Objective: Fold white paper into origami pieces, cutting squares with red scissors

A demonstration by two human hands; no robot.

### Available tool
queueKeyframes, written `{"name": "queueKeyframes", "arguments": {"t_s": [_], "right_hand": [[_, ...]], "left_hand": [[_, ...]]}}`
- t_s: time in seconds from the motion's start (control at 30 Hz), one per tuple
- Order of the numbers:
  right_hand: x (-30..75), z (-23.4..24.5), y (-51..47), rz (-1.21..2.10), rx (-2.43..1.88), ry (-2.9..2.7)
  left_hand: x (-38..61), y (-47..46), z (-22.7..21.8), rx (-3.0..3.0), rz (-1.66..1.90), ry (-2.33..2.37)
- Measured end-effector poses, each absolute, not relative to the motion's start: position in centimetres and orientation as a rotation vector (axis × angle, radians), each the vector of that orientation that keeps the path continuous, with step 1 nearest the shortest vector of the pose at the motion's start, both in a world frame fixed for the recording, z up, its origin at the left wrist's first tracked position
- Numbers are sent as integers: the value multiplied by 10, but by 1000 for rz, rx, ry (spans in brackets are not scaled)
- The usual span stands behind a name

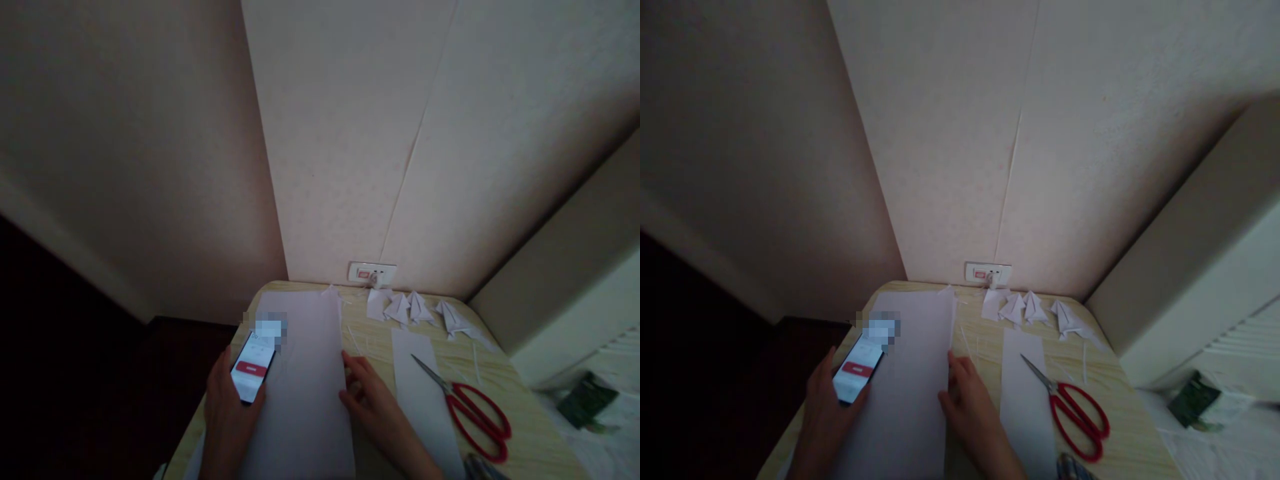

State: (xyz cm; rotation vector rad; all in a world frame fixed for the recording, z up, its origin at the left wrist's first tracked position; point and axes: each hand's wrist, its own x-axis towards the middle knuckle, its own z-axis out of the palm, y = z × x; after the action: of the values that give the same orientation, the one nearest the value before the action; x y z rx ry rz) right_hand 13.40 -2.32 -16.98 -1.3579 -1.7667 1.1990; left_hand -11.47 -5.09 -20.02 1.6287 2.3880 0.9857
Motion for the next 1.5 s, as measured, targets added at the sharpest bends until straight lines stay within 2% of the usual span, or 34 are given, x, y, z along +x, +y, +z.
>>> {"name": "queueKeyframes", "arguments": {"t_s": [0.23, 0.3, 0.4, 0.5, 1.07, 1.5], "right_hand": [[133, -173, -32, 1277, -1351, -1619], [136, -175, -32, 1321, -1317, -1538], [139, -179, -35, 1295, -1294, -1484], [141, -180, -39, 1248, -1260, -1485], [142, -184, -39, 1249, -1129, -1477], [141, -179, -42, 1085, -1234, -1539]], "left_hand": [[-94, -56, -179, 1556, 1011, 2475], [-78, -58, -169, 1582, 1100, 2135], [-48, -56, -157, 1452, 997, 1754], [-22, -50, -153, 1413, 890, 1600], [-18, -40, -170, 1318, 843, 1405], [-25, -36, -167, 1137, 878, 1396]]}}
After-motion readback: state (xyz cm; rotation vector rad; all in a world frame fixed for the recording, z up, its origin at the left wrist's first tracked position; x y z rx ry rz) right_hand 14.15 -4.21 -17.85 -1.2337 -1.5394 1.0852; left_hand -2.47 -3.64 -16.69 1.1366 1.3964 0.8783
